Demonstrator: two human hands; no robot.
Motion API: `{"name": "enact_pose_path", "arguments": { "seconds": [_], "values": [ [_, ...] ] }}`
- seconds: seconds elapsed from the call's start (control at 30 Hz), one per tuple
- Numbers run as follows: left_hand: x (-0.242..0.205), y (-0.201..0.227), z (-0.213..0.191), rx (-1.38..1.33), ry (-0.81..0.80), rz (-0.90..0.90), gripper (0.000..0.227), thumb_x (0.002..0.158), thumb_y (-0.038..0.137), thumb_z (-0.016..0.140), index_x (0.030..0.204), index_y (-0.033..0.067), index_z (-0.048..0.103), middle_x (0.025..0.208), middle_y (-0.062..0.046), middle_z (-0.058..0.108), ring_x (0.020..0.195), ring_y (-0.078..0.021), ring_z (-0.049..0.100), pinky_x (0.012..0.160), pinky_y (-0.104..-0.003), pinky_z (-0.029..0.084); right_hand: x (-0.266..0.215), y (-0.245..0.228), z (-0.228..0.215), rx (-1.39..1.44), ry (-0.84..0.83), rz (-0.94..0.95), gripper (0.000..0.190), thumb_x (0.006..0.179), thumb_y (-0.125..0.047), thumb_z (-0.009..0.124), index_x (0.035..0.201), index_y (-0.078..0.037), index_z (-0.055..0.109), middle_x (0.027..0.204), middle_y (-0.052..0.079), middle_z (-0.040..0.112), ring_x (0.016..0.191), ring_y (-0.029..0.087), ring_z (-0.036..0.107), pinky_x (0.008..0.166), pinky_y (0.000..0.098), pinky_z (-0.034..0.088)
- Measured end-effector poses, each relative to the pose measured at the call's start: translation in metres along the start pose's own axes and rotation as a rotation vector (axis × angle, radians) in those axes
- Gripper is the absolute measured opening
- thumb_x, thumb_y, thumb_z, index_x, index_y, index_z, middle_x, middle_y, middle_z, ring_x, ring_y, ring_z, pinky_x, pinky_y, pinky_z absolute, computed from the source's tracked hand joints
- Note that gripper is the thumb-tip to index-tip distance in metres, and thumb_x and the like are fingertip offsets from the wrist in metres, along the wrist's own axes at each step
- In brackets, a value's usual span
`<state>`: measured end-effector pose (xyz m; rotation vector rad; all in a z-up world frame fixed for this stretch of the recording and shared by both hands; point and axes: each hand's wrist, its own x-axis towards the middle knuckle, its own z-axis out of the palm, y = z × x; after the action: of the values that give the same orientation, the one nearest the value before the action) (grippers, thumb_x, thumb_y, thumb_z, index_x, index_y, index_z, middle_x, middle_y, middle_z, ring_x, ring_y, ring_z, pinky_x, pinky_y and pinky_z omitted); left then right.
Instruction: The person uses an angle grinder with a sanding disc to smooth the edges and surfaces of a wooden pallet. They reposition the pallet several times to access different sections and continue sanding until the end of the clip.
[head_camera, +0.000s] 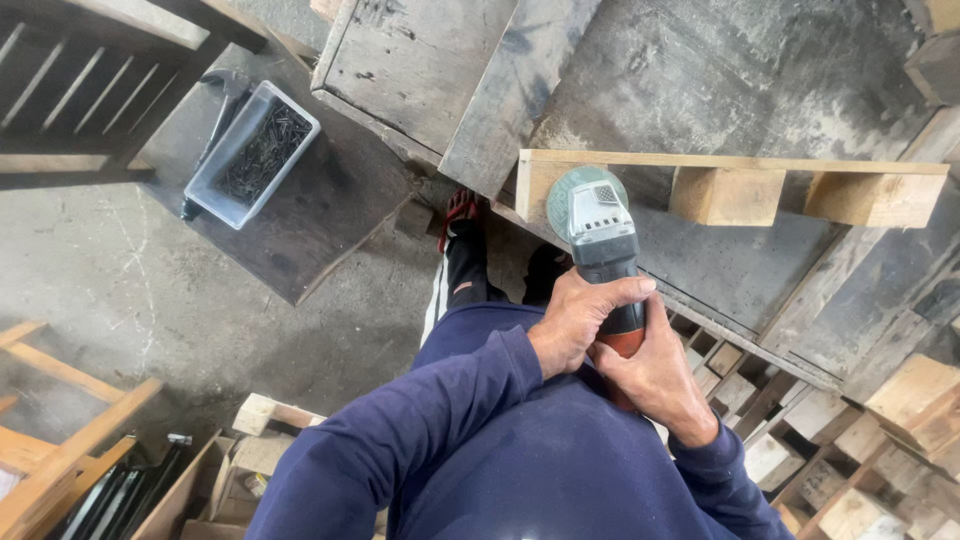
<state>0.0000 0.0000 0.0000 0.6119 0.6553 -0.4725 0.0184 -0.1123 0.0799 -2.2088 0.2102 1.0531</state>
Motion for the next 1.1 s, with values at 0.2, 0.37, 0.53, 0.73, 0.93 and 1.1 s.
{"name": "enact_pose_path", "arguments": {
  "seconds": [0.2,0.37,0.53,0.73,0.93,1.1],
  "values": [
    [-0.005,0.007,-0.002,0.006,-0.007,-0.019,0.046,0.08,0.025,0.083,0.112,-0.0014,0.063,0.101,-0.014,0.07,0.094,-0.0229,0.069,0.086,-0.041,0.059,-0.003,0.004,0.01,0.097,0.038,-0.069,0.075,0.072,-0.019,0.075,0.138,-0.002,0.043,0.105,0.014,0.069,0.095,0.022,0.07,0.081,0.036,0.058],
    [-0.006,0.01,-0.002,0.02,-0.008,-0.038,0.046,0.08,0.026,0.082,0.112,-0.0002,0.063,0.1,-0.014,0.07,0.093,-0.0228,0.07,0.086,-0.041,0.061,-0.005,0.005,0.009,0.076,0.039,-0.022,0.078,0.071,-0.022,0.075,0.139,-0.003,0.042,0.106,0.014,0.069,0.096,0.023,0.071,0.082,0.0368,0.059],
    [-0.004,0.008,-0.001,0.004,-0.011,-0.048,0.045,0.08,0.025,0.082,0.112,-0.0003,0.063,0.1,-0.014,0.07,0.092,-0.0224,0.07,0.085,-0.041,0.061,-0.003,0.005,0.008,0.052,0.039,-0.019,0.078,0.07,-0.024,0.075,0.138,-0.003,0.042,0.107,0.015,0.069,0.097,0.025,0.072,0.083,0.0381,0.059],
    [-0.004,0.006,0.001,-0.028,-0.016,-0.024,0.042,0.081,0.024,0.082,0.11,-0.0005,0.064,0.099,-0.013,0.07,0.091,-0.0211,0.069,0.084,-0.04,0.061,-0.001,0.005,0.003,0.002,0.013,0.026,0.086,0.067,-0.029,0.08,0.139,-0.004,0.041,0.11,0.016,0.069,0.099,0.028,0.073,0.084,0.0397,0.06],
    [-0.004,0.009,0.005,-0.005,-0.005,-0.019,0.043,0.081,0.025,0.082,0.111,-0.0001,0.064,0.1,-0.013,0.07,0.094,-0.0216,0.07,0.087,-0.04,0.06,0.002,0.005,0.001,-0.018,0.013,0.023,0.092,0.066,-0.032,0.082,0.143,-0.004,0.038,0.113,0.018,0.068,0.102,0.029,0.072,0.085,0.0405,0.06],
    [-0.004,0.008,0.006,0.048,0.035,-0.018,0.048,0.079,0.026,0.082,0.115,-0.0003,0.062,0.103,-0.015,0.07,0.097,-0.0223,0.071,0.089,-0.041,0.06,0.004,0.008,-0.002,-0.033,0.004,0.062,0.093,0.066,-0.032,0.082,0.144,-0.005,0.038,0.109,0.019,0.07,0.097,0.028,0.074,0.082,0.0398,0.061]
  ]
}}
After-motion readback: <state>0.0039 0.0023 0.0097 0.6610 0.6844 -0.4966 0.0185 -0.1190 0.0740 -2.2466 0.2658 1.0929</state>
